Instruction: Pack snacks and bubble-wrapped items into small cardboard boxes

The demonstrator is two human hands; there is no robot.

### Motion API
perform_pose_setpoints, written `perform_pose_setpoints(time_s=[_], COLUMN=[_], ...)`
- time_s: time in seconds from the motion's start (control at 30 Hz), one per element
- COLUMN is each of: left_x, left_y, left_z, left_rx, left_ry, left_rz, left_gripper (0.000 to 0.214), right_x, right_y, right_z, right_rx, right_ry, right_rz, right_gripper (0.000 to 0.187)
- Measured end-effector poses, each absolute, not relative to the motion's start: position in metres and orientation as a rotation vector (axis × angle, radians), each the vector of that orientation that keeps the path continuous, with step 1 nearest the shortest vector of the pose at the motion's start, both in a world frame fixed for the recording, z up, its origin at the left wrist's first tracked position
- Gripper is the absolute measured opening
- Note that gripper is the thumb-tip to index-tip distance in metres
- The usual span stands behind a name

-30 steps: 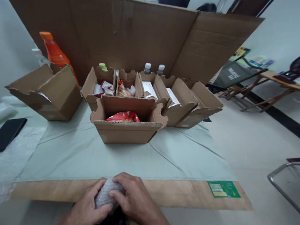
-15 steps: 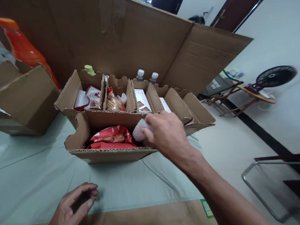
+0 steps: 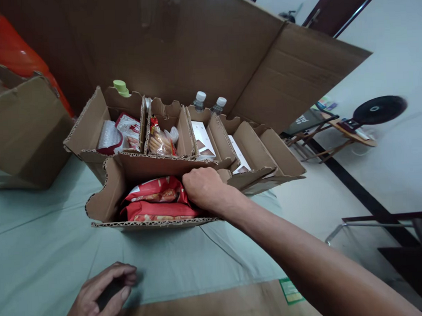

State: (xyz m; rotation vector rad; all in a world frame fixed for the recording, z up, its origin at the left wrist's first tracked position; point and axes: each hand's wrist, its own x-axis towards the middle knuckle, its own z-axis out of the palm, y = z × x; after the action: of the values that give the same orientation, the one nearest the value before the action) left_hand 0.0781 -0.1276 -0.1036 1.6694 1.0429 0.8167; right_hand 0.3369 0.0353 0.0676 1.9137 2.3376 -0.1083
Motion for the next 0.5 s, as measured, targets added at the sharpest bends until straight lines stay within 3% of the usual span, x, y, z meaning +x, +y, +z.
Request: perform_pose_setpoints(time_s=[0.13,0.2,0.3,0.4,0.5], left_x=[0.070,0.060,0.048,0.054,0.077], left_y=[-0.128,-0.126,-0.117,-0.098,-0.071], left_z=[-0.102,-0.097,-0.083,-0.067,-0.056], left_rx=[1.728,1.754,1.693,1.561,1.513], left_ry=[1.098,1.181,1.367,1.445,1.355], left_rz=[0.884,0.949,1.022,1.105,1.130], left_gripper=[0.017,0.019,0.037,0.066,0.084], right_x=[0.363,0.388,0.423,0.430,0.408], right_y=[0.005,-0.029,-0.081,-0.104,-0.090], right_z=[0.106,0.129,0.132,0.086,0.028], right_rx=[1.810,1.978,2.332,2.605,2.577], right_ry=[2.292,2.394,2.453,2.419,2.538], right_rz=[0.093,0.194,0.189,-0.154,-0.675], right_gripper=[0.027,0.030,0.035,0.038,0.040])
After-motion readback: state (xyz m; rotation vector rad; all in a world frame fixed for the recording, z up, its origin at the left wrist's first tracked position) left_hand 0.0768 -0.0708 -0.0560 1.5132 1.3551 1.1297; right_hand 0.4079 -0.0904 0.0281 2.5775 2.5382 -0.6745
